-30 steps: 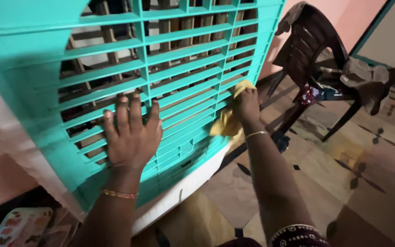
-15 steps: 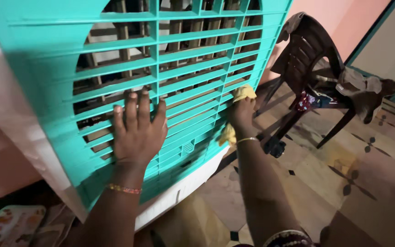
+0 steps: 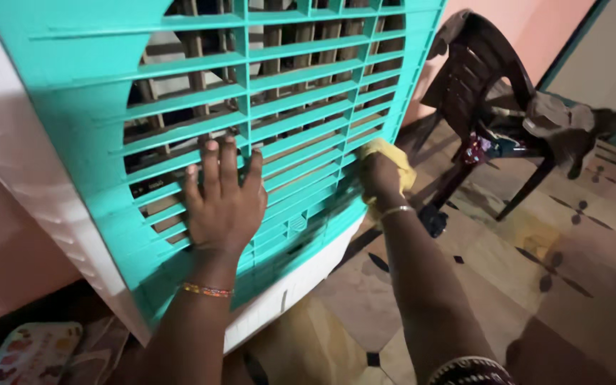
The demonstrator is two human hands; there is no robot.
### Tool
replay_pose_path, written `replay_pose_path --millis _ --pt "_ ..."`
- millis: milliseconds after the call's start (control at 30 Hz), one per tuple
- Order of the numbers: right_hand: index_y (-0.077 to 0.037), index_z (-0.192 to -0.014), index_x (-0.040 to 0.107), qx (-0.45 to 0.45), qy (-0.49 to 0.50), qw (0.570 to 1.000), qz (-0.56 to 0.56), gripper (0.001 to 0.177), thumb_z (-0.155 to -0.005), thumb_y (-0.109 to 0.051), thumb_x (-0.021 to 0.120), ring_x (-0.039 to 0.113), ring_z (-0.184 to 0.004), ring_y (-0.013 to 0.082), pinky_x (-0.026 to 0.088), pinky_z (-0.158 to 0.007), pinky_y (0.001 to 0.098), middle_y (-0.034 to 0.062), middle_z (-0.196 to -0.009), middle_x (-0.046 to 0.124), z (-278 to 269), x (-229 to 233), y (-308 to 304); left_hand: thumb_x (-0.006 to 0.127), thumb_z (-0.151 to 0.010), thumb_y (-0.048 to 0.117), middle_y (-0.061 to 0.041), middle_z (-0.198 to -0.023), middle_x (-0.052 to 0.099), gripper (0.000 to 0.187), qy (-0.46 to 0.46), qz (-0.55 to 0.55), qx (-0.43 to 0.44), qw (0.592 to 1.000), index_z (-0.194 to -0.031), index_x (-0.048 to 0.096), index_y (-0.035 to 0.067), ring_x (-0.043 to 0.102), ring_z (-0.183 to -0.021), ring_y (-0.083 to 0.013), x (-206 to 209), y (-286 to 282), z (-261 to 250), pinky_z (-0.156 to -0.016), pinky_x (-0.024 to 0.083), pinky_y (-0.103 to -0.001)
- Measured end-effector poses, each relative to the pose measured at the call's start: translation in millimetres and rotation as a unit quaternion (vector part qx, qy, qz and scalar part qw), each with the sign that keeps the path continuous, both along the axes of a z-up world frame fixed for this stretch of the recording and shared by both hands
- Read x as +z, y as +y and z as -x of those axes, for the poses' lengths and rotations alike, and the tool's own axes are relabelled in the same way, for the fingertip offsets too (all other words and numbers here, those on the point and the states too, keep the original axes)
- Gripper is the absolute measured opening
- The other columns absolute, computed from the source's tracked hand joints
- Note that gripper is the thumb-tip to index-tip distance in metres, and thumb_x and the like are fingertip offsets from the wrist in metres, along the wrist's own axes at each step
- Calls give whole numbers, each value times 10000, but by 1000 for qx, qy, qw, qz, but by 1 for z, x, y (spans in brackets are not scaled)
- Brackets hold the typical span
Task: The person wipes a power strip and an electric iron with a dark cloth, then moves to wipe the exterior of a large air cooler with a yellow cloth.
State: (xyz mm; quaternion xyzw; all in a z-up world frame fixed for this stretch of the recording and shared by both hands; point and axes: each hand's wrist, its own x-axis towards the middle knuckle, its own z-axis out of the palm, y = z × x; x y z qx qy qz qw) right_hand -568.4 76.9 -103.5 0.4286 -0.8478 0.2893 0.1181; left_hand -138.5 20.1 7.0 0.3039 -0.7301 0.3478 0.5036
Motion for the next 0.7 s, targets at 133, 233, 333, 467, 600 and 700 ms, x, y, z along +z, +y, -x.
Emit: replay_pose_path --millis 133,233,333,467,600,700 --pt "-77 -790 752 84 136 987 0 140 -812 -193 677 706 -845 381 572 -796 468 192 -868 720 -6 10 4 661 -1018 355 -91 -1559 487 373 6 3 -11 1000 -1384 689 291 365 -1506 -311 -5 3 6 -1148 332 -497" --pt "-56 -800 746 8 75 996 -58 207 -742 -253 770 709 -821 371 574 -764 471 201 -850 714 -15 11 -6 659 -1023 356 -100 -1560 482 373 4 0 -20 1000 -1388 691 286 365 -1509 -321 -7 3 2 -1146 345 -511" --pt "-51 -836 748 -6 29 999 -14 250 -731 -272 802 712 -816 364 569 -750 478 203 -851 718 -14 16 -18 657 -1015 348 -104 -1584 461 401 12 -2 -31 999 -1410 674 283 356 -1513 -327 -1 -3 6 -1165 339 -524" --pt "-14 -1099 701 85 121 962 230 275 -881 -179 720 660 -941 436 525 -833 512 225 -993 711 -64 -43 -18 646 -1033 305 -112 -1701 352 554 -67 -34 -18 997 -1575 532 288 283 -1587 -321 -22 -3 -10 -1265 267 -520" --pt "-42 -1024 717 150 134 955 216 216 -912 -225 692 680 -901 416 539 -824 503 209 -949 720 -156 -84 -25 578 -1078 362 -166 -1714 148 696 -35 13 54 998 -1694 299 198 108 -1625 -379 -39 -16 -63 -1227 68 -720" --pt "-63 -968 729 186 157 960 136 208 -935 -260 671 695 -871 400 550 -817 497 196 -916 728 -181 -54 -2 603 -1090 587 -150 -1776 101 813 19 -17 14 1000 -1723 241 227 73 -1641 -367 -58 -13 -89 -1197 43 -776"
